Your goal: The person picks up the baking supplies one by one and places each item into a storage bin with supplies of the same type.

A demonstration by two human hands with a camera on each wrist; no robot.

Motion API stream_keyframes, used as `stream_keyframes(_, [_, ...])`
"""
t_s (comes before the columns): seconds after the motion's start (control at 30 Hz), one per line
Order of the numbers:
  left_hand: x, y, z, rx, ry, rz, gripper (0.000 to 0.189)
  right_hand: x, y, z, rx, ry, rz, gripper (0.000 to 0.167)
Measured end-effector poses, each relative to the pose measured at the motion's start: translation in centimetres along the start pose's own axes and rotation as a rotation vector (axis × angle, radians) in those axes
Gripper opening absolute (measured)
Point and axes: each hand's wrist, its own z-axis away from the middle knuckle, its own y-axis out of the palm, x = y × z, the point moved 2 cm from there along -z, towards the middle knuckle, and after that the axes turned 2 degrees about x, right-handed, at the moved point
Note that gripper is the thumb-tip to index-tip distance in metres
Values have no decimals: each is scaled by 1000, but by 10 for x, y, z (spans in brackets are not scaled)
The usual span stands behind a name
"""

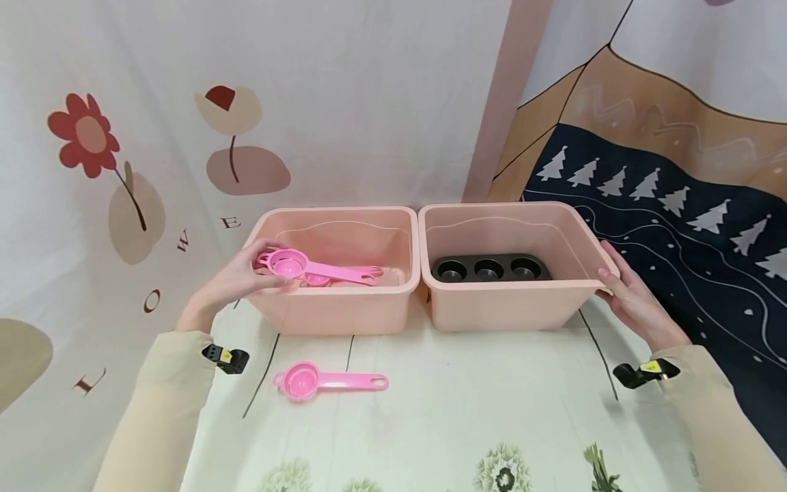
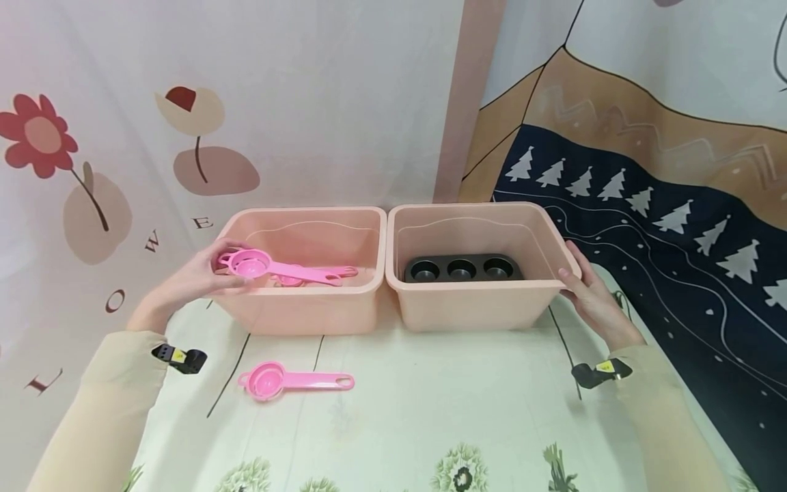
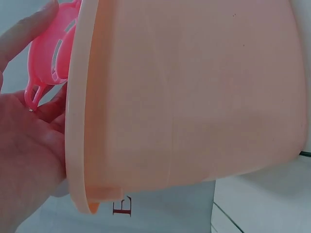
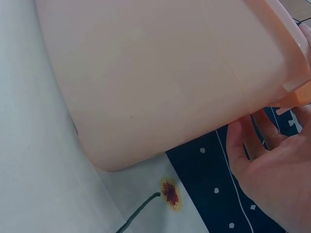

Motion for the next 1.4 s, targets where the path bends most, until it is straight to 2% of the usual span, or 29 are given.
stream_keyframes(0.2, [1,5,-4,-38,-23,45,61,0,-1,0,7,2,-6,65])
stream_keyframes(0.63, [5,10,-11,-104,0,68,59,0,-1,-1,15,-18,-30,65])
stream_keyframes(0.9, [4,14,-16,-66,29,65,64,-1,0,-1,5,-8,-60,64])
stream_keyframes(1.13, [3,16,-14,1,46,-23,62,-1,1,-1,14,-9,-71,65])
stream_keyframes(1.3, [3,16,-13,21,43,7,63,-2,2,-1,24,-13,-84,65])
stream_keyframes(1.4, [4,15,-13,48,51,79,61,-2,2,0,25,-14,-90,64])
